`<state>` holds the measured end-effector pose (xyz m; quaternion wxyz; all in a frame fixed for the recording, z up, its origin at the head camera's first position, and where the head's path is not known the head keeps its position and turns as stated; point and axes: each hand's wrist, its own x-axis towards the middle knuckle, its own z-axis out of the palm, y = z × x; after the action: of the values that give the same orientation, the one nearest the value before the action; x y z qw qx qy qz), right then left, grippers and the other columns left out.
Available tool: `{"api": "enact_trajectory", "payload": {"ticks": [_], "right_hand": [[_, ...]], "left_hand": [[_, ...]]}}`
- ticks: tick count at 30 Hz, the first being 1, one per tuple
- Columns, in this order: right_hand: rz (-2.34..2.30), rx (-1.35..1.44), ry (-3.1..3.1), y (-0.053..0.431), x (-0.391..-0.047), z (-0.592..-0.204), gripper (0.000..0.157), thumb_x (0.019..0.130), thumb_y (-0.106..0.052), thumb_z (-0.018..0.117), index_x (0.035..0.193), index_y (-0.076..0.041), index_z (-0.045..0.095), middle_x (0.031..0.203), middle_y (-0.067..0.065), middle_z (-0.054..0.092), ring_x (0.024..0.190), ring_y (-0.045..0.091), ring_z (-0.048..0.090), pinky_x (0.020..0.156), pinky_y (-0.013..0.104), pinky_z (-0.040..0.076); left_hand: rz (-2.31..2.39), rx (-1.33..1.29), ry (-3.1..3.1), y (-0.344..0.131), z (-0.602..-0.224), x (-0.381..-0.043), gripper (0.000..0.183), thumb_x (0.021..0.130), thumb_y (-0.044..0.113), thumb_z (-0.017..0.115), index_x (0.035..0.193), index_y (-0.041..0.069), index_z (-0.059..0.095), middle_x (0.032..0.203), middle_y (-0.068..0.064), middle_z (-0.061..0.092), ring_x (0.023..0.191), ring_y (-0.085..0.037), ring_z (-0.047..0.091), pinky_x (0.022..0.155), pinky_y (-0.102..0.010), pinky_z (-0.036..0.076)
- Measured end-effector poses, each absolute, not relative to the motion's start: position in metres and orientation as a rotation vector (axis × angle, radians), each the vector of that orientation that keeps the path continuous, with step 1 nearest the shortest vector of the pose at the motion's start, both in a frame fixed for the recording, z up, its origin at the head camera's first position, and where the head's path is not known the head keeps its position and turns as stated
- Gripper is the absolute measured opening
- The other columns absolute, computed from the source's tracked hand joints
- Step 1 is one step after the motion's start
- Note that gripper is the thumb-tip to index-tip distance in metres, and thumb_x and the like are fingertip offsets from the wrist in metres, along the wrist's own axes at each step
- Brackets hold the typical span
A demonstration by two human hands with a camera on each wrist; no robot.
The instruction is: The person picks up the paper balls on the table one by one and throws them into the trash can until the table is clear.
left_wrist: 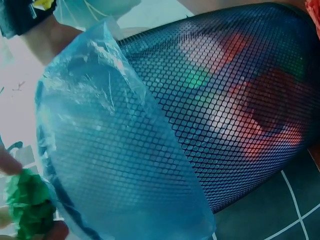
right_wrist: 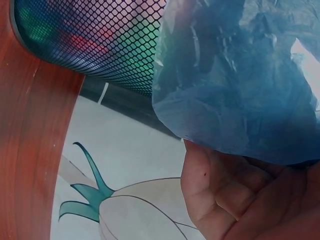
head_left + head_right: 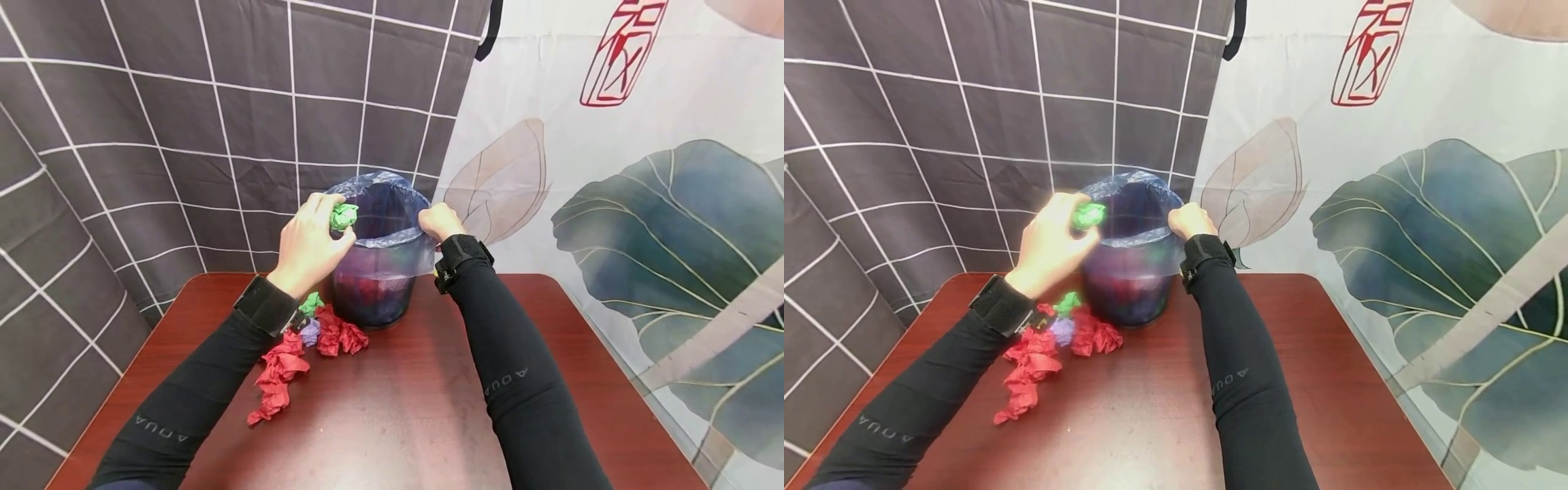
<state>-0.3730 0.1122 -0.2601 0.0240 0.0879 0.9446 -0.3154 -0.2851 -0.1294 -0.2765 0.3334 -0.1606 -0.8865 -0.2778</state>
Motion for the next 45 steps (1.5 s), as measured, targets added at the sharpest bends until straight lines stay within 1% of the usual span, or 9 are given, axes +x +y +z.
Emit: {"api": "enact_trajectory", "payload": {"ticks": [4,10,15,21,28,33,39,42,45], "right_hand": [[-0.961,0.285,2.913,0.111,-0.373,-0.263,0.051,0.094,-0.024,0.035,0.131,0.004,0.057,0.131,0.026,0.058,0.098,0.039,0.065,0.054,0.038,0.058],[-0.981,0.3,2.908,0.11,-0.374,-0.263,0.051,0.094,-0.024,0.035,0.13,0.004,0.057,0.128,0.025,0.058,0.096,0.037,0.064,0.057,0.04,0.06],[-0.977,0.299,2.91,0.113,-0.375,-0.26,0.051,0.094,-0.024,0.035,0.13,0.004,0.056,0.125,0.025,0.059,0.099,0.038,0.064,0.055,0.039,0.059],[-0.987,0.296,2.912,0.112,-0.372,-0.261,0.05,0.094,-0.024,0.036,0.129,0.004,0.057,0.126,0.025,0.059,0.104,0.039,0.063,0.057,0.04,0.059],[-0.99,0.283,2.907,0.113,-0.371,-0.258,0.051,0.094,-0.024,0.035,0.131,0.005,0.056,0.13,0.026,0.058,0.105,0.04,0.063,0.058,0.04,0.06],[-0.991,0.263,2.91,0.114,-0.373,-0.257,0.052,0.094,-0.023,0.035,0.132,0.006,0.055,0.131,0.026,0.057,0.105,0.04,0.063,0.056,0.04,0.059],[-0.998,0.264,2.913,0.115,-0.376,-0.258,0.052,0.094,-0.023,0.035,0.131,0.006,0.055,0.13,0.027,0.057,0.111,0.041,0.061,0.059,0.043,0.06],[-0.997,0.267,2.91,0.115,-0.377,-0.259,0.052,0.094,-0.024,0.035,0.131,0.006,0.055,0.13,0.026,0.057,0.111,0.04,0.061,0.062,0.044,0.061],[-0.988,0.262,2.912,0.115,-0.378,-0.261,0.052,0.094,-0.023,0.034,0.131,0.006,0.055,0.13,0.026,0.057,0.109,0.039,0.061,0.062,0.044,0.061]], "left_hand": [[-0.676,-0.358,-2.428,-0.129,-0.281,-0.293,0.052,0.085,0.035,0.066,0.131,0.013,0.062,0.127,-0.01,0.064,0.116,-0.031,0.059,0.087,-0.052,0.052],[-0.673,-0.338,-2.46,-0.13,-0.282,-0.297,0.055,0.086,0.039,0.066,0.135,0.015,0.062,0.132,-0.01,0.064,0.116,-0.032,0.056,0.086,-0.052,0.053],[-0.695,-0.339,-2.462,-0.13,-0.282,-0.294,0.051,0.09,0.04,0.064,0.135,0.015,0.062,0.133,-0.008,0.062,0.119,-0.03,0.054,0.089,-0.052,0.053],[-0.744,-0.334,-2.373,-0.135,-0.292,-0.28,0.042,0.09,0.034,0.064,0.126,0.013,0.066,0.123,-0.008,0.063,0.114,-0.029,0.055,0.082,-0.051,0.053],[-0.777,-0.351,-2.317,-0.141,-0.311,-0.256,0.026,0.088,0.027,0.064,0.107,0.01,0.064,0.105,-0.009,0.062,0.1,-0.029,0.057,0.073,-0.05,0.053],[-0.71,-0.411,-2.467,-0.142,-0.332,-0.241,0.022,0.088,0.027,0.064,0.103,0.011,0.065,0.101,-0.007,0.063,0.096,-0.027,0.057,0.073,-0.047,0.055],[-0.575,-0.499,-2.72,-0.142,-0.363,-0.237,0.028,0.087,0.03,0.066,0.108,0.012,0.067,0.097,-0.004,0.063,0.095,-0.025,0.059,0.073,-0.043,0.056],[-0.495,-0.563,-2.802,-0.139,-0.38,-0.237,0.034,0.087,0.031,0.067,0.115,0.012,0.068,0.101,-0.005,0.065,0.097,-0.026,0.061,0.076,-0.044,0.057],[-0.433,-0.641,-2.858,-0.134,-0.392,-0.235,0.04,0.085,0.031,0.069,0.12,0.012,0.068,0.109,-0.008,0.067,0.102,-0.029,0.064,0.082,-0.047,0.056]]}}
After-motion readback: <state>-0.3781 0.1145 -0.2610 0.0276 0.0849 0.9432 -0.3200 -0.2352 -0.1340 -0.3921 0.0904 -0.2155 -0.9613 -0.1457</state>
